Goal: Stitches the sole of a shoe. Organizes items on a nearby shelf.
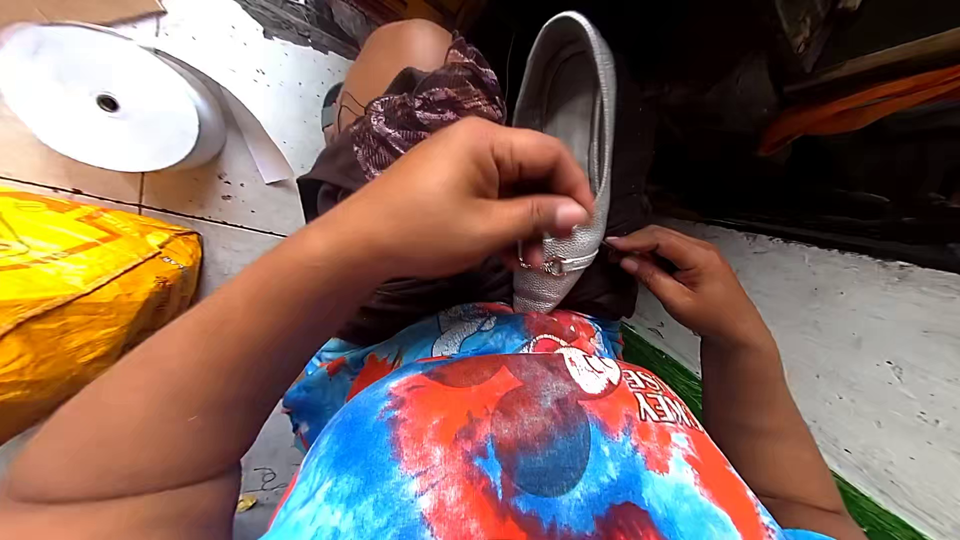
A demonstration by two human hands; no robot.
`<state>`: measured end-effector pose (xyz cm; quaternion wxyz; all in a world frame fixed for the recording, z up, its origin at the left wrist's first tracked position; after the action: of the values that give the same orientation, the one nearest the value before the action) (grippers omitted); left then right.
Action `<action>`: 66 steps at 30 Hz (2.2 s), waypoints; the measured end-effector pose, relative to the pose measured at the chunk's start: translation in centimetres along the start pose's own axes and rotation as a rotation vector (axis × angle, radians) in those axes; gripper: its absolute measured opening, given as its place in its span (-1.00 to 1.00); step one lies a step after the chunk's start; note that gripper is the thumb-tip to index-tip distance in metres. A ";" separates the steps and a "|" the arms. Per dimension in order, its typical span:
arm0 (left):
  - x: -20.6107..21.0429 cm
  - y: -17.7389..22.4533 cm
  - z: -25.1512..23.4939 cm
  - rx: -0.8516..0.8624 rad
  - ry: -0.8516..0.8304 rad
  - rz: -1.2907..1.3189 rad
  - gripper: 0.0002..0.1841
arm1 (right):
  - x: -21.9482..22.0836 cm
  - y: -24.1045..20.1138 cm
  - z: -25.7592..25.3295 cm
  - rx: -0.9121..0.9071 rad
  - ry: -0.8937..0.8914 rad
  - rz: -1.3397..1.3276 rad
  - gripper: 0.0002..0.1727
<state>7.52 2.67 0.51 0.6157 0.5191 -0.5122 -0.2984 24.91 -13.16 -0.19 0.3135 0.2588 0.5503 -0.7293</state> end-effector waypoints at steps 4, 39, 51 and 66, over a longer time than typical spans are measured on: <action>0.2 -4.2 -1.1 -0.218 0.056 -0.485 -0.85 | 0.0 -1.7 -0.6 -0.037 0.023 0.187 -0.72; 1.9 -4.1 -1.2 -0.255 -0.052 -0.891 -0.80 | -4.2 8.0 0.5 0.432 0.294 0.405 -0.26; 0.2 -3.0 2.5 -0.412 0.179 -1.189 -0.64 | 1.6 0.0 2.5 0.153 -0.213 0.430 -0.48; -2.6 -1.7 6.4 -0.584 0.281 -1.146 -0.63 | 1.1 -5.9 0.2 -0.300 -0.105 0.102 -0.79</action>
<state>1.02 2.38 -2.34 0.5360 0.5553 0.0324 -0.6351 19.78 -12.39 2.81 0.4137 0.1981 0.6220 -0.6346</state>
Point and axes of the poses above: each hand's wrist, its own z-axis away from the middle knuckle, its own x-axis out of the palm, y = z × x, the point moved 8 cm from there along -z, towards the middle knuckle, and after that the axes turned 8 degrees about z, right-handed, at the moved point
